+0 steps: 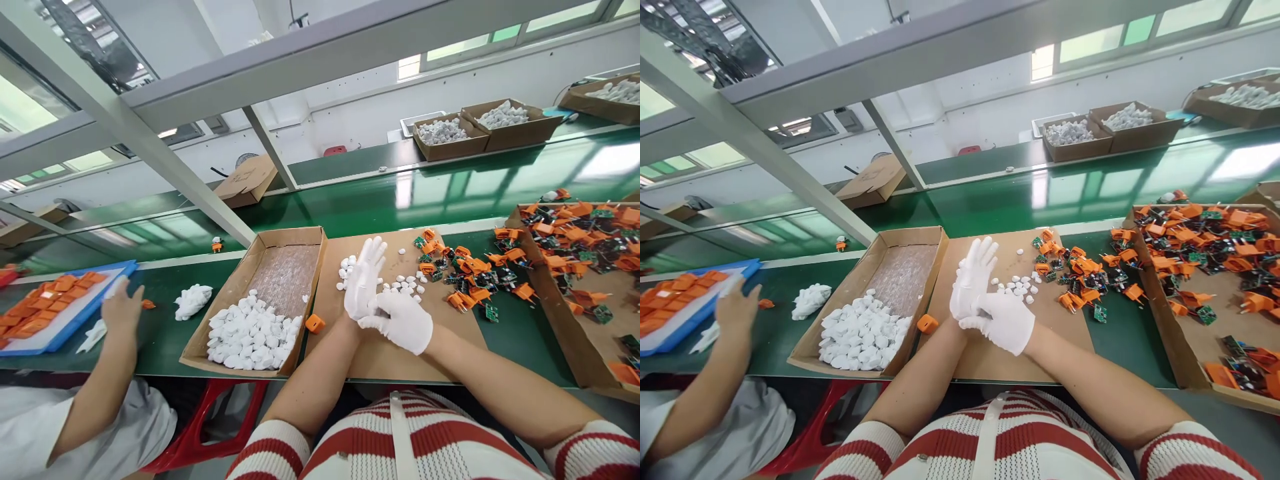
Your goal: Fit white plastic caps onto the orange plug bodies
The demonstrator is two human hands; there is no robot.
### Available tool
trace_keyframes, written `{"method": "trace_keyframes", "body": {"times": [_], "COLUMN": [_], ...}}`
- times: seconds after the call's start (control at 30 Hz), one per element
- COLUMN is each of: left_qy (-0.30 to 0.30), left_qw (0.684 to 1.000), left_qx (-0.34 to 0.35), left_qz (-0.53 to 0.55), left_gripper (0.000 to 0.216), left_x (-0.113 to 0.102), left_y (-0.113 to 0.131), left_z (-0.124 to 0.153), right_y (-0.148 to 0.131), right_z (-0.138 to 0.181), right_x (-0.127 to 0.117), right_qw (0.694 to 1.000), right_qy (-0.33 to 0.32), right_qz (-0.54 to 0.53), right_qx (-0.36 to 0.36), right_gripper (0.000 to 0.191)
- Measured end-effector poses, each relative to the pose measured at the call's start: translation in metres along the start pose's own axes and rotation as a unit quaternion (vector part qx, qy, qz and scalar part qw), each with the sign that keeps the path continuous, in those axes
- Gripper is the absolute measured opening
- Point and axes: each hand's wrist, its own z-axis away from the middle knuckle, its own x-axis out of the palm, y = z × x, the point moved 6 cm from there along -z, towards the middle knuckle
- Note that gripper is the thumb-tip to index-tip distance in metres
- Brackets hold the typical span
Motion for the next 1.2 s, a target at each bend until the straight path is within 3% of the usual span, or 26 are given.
{"method": "trace_keyframes", "body": {"times": [0.13,0.23,0.33,0.43,0.53,0.6,0.7,0.8,0.9,1.0,1.03,1.1,1.2], "left_qy": [-0.025,-0.045,-0.059,-0.07,-0.075,-0.068,-0.014,0.046,0.09,0.154,0.146,0.059,-0.109], "left_qw": [0.998,0.99,0.986,0.978,0.965,0.961,0.946,0.934,0.972,0.986,0.974,0.921,0.794], "left_qx": [-0.022,-0.05,-0.057,-0.058,-0.056,-0.05,-0.019,-0.012,-0.022,-0.03,-0.038,-0.049,-0.046], "left_qz": [0.053,0.124,0.146,0.189,0.246,0.263,0.322,0.355,0.217,-0.06,-0.171,-0.383,-0.597], "left_gripper": [0.057,0.064,0.066,0.073,0.065,0.064,0.058,0.038,0.041,0.049,0.049,0.041,0.024], "left_x": [-0.007,-0.002,0.009,0.017,0.014,0.001,-0.035,-0.069,-0.082,-0.085,-0.083,-0.072,-0.054], "left_y": [0.019,0.029,0.033,0.034,0.038,0.041,0.047,0.049,0.053,0.054,0.052,0.041,0.015], "left_z": [-0.006,-0.002,0.006,0.014,0.013,0.004,-0.017,-0.028,-0.017,0.006,0.013,0.02,0.027], "right_y": [0.022,0.031,0.028,0.016,0.003,-0.004,-0.006,0.003,0.029,0.048,0.055,0.068,0.087], "right_z": [-0.002,-0.006,-0.007,-0.003,0.005,0.009,0.012,0.0,-0.024,-0.052,-0.06,-0.075,-0.09], "right_x": [0.009,0.017,0.023,0.032,0.04,0.042,0.039,0.012,-0.036,-0.067,-0.072,-0.076,-0.07], "right_qw": [0.995,0.992,0.993,0.996,0.989,0.982,0.975,0.99,0.986,0.958,0.945,0.933,0.926], "right_qy": [0.003,-0.034,-0.054,-0.084,-0.126,-0.149,-0.196,-0.134,0.016,0.041,0.03,0.015,-0.005], "right_qz": [-0.04,-0.054,-0.052,0.016,0.084,0.113,0.102,0.036,0.077,0.222,0.27,0.301,0.302], "right_qx": [0.088,0.112,0.089,0.037,0.008,-0.011,-0.018,0.024,0.144,0.176,0.185,0.197,0.228], "right_gripper": [0.036,0.041,0.044,0.048,0.05,0.048,0.044,0.035,0.038,0.037,0.037,0.039,0.047]}}
